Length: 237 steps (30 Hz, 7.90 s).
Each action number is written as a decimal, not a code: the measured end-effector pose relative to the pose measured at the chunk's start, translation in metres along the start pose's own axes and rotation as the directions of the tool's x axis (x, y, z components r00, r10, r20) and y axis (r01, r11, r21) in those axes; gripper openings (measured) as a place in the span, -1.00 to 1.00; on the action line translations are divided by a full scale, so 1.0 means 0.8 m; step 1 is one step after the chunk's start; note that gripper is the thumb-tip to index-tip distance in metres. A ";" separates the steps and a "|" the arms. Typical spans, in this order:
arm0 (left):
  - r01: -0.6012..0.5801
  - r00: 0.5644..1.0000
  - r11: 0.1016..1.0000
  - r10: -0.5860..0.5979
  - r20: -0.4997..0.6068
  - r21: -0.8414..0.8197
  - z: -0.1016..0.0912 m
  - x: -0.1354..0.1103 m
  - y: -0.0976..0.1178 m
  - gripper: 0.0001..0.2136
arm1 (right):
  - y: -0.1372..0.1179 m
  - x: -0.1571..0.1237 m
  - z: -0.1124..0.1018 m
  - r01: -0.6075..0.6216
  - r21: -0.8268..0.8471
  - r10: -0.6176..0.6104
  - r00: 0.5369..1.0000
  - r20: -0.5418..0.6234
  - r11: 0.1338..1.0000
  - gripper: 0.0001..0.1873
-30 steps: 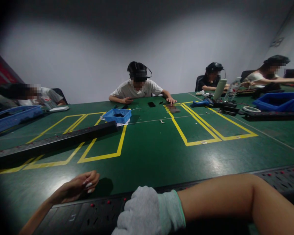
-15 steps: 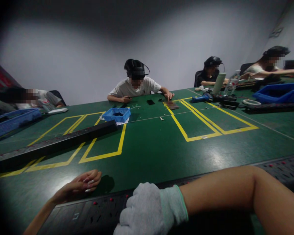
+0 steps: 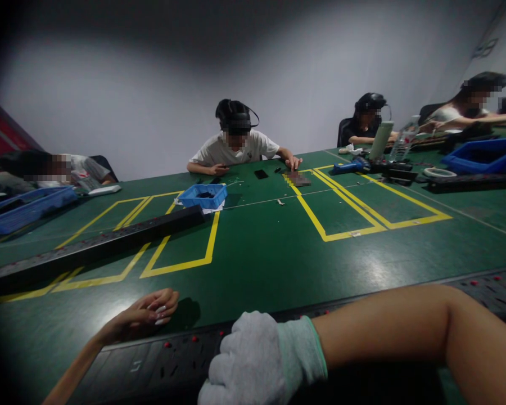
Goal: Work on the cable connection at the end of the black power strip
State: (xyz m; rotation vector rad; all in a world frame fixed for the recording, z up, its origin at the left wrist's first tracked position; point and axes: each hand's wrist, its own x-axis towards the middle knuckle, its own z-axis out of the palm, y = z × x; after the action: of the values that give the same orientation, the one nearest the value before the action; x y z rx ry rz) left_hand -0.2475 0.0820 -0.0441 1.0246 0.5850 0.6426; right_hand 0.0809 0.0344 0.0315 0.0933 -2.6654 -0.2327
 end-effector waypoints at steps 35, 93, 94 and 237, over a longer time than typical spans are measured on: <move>-0.051 0.998 0.992 0.055 -0.034 0.115 0.010 0.004 0.000 -0.74 | -0.001 0.005 0.004 -0.047 -0.001 0.046 0.992 -0.115 0.999 -0.69; 0.243 0.854 -0.129 0.498 -0.149 0.961 0.188 0.076 -0.012 -0.78 | 0.016 0.013 0.016 -0.301 -0.289 0.390 0.860 0.329 0.909 -0.75; 0.237 0.851 -0.159 0.510 -0.126 0.958 0.186 0.077 -0.015 -0.78 | 0.017 0.014 0.016 -0.299 -0.288 0.389 0.856 0.341 0.910 -0.75; 0.376 0.877 0.267 0.207 -0.434 0.887 0.114 0.013 0.050 -0.71 | 0.009 0.053 0.004 -0.439 0.031 0.404 0.850 0.338 0.898 -0.53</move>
State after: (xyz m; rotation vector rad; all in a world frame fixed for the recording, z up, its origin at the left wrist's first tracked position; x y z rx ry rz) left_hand -0.1844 0.0511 0.0275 2.0190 1.6286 0.3618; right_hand 0.0416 0.0376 0.0488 -0.5442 -2.9325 0.0467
